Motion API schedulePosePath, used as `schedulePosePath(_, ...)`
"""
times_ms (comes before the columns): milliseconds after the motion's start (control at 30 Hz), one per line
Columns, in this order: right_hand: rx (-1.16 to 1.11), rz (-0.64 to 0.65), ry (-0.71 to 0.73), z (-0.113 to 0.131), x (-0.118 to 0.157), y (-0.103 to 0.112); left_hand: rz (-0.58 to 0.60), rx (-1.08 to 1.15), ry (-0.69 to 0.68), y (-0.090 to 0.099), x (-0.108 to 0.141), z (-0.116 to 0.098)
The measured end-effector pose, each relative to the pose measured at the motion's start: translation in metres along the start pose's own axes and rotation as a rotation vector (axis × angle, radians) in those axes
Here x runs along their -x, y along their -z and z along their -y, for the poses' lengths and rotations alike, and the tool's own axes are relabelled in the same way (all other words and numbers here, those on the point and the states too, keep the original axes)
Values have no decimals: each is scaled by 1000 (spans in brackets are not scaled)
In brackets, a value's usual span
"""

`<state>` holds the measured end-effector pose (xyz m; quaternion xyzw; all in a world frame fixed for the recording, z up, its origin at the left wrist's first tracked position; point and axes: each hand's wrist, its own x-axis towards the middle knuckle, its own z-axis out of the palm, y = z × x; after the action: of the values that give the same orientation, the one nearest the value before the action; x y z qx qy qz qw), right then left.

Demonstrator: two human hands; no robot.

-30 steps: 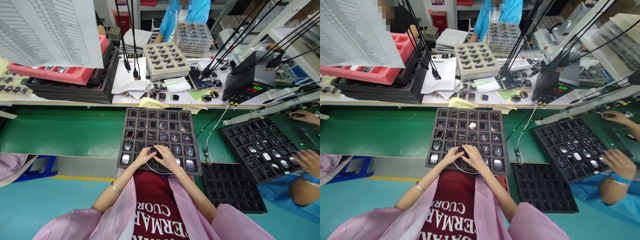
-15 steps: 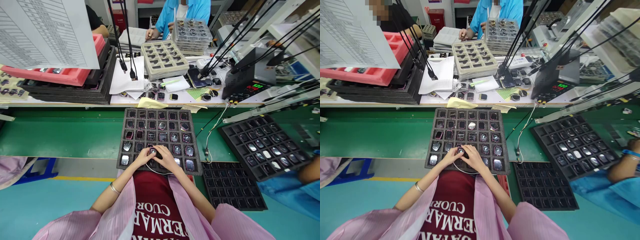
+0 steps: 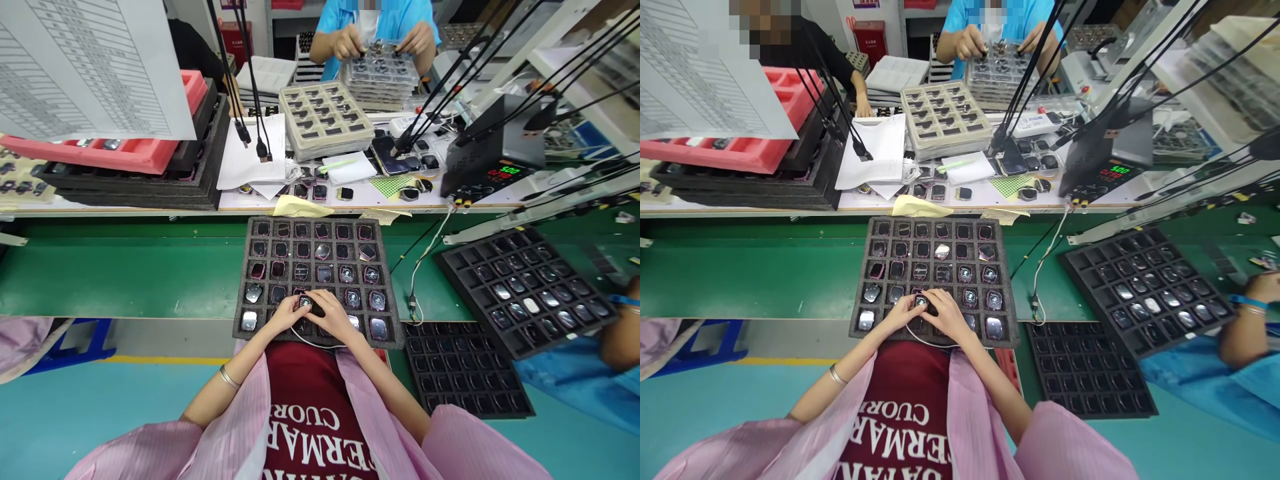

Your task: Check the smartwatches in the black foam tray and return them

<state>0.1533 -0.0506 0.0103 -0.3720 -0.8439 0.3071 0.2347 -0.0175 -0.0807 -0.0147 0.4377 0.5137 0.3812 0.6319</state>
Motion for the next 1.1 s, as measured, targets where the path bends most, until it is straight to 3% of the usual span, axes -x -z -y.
schedulePosePath(600, 37, -32, -3, 3, 3, 1, 42, -5, 0, 1, 4, -5)
schedulePosePath(800, 146, -97, -93, -13, 7, 22, 85, 58, 36, 19, 19, -13)
schedulePosePath(967, 266, -4, -86, -13, 4, 37, 58, 86, 77, 37, 31, -8)
schedulePosePath(1100, 297, 95, -28, 7, -17, 23, 66, 104, 70, 39, 33, -5)
